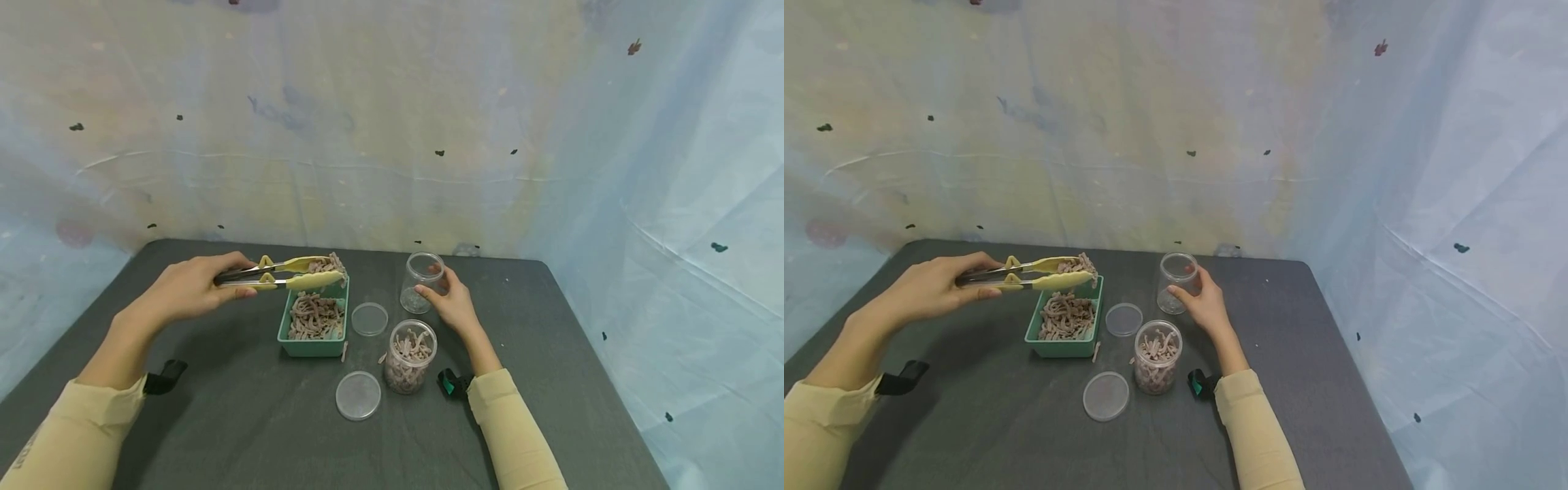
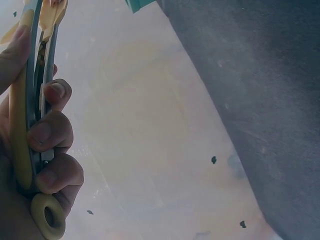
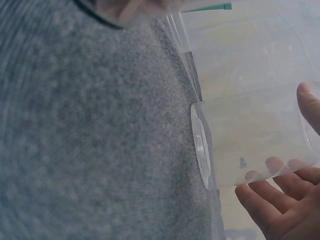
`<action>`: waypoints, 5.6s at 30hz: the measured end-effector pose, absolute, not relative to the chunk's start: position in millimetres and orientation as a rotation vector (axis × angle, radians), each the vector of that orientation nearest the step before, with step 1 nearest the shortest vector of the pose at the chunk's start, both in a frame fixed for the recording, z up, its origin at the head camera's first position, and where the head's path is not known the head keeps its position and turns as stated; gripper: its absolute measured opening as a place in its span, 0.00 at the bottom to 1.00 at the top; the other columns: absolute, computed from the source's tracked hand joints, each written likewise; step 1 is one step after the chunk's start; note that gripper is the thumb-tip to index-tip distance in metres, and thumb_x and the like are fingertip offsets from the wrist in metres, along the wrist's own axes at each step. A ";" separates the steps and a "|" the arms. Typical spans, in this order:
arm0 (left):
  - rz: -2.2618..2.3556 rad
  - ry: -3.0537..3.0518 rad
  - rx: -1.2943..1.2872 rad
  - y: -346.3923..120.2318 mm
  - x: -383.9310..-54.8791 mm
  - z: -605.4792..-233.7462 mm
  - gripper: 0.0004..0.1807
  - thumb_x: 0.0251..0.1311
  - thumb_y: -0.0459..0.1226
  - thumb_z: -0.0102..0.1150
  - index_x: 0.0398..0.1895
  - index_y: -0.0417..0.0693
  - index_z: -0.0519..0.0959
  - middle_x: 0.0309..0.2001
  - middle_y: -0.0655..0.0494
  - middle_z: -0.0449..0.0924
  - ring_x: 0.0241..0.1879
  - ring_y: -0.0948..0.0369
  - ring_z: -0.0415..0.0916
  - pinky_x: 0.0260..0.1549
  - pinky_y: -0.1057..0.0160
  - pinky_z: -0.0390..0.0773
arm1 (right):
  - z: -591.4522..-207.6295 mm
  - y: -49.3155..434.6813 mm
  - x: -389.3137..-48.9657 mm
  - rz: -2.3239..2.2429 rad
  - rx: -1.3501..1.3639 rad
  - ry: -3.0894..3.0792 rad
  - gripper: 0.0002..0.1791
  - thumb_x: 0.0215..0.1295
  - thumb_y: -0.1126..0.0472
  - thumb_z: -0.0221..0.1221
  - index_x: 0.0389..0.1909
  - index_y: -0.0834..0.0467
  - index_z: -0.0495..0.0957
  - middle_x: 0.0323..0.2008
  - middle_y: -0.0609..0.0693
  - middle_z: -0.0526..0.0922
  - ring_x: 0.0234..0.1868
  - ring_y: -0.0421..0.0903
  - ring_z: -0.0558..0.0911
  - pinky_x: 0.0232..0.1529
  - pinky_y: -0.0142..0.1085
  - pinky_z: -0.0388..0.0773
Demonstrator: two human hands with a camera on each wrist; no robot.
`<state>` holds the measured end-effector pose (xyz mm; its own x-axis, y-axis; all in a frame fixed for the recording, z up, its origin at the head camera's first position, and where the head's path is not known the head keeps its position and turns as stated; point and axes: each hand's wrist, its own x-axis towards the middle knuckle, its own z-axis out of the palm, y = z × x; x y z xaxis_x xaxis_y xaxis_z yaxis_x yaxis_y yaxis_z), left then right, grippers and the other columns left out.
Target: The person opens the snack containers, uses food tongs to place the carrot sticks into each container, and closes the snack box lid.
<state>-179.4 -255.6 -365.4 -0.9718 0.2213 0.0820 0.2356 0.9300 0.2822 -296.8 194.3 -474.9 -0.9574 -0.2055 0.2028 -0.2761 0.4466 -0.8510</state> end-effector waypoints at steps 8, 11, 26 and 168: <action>-0.460 -3.026 -0.392 -247.0 -188.6 -356.2 0.33 0.68 0.64 0.59 0.67 0.56 0.76 0.63 0.43 0.81 0.49 0.46 0.83 0.36 0.43 0.78 | -476.3 193.2 -297.2 1.581 0.427 -2.604 0.42 0.69 0.48 0.69 0.77 0.60 0.63 0.71 0.58 0.73 0.69 0.58 0.75 0.69 0.54 0.70; -0.469 -3.025 -0.404 -242.6 -193.9 -351.6 0.34 0.69 0.64 0.58 0.68 0.56 0.76 0.64 0.43 0.80 0.51 0.44 0.82 0.40 0.40 0.78 | -476.2 192.3 -296.6 1.584 0.421 -2.605 0.42 0.69 0.48 0.69 0.77 0.59 0.63 0.71 0.58 0.73 0.70 0.58 0.75 0.69 0.54 0.71; -0.513 -2.993 -0.515 -213.0 -226.9 -337.3 0.34 0.69 0.63 0.59 0.69 0.55 0.76 0.60 0.43 0.82 0.49 0.45 0.83 0.43 0.39 0.77 | -478.2 187.1 -296.3 1.598 0.421 -2.577 0.41 0.69 0.48 0.70 0.76 0.60 0.64 0.70 0.57 0.74 0.70 0.58 0.75 0.68 0.53 0.71; 0.240 -3.350 -0.616 -211.7 -218.6 -310.6 0.40 0.50 0.56 0.80 0.65 0.48 0.80 0.54 0.47 0.85 0.39 0.55 0.81 0.25 0.56 0.76 | -476.9 182.8 -302.5 1.602 0.403 -2.599 0.40 0.69 0.47 0.69 0.75 0.61 0.66 0.70 0.60 0.73 0.71 0.59 0.74 0.67 0.53 0.72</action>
<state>-218.6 -211.7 -310.6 -0.8993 0.3284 -0.2889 0.3661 0.9265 -0.0866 -302.5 182.8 -476.9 -0.9639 -0.1885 0.1881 -0.2527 0.4251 -0.8691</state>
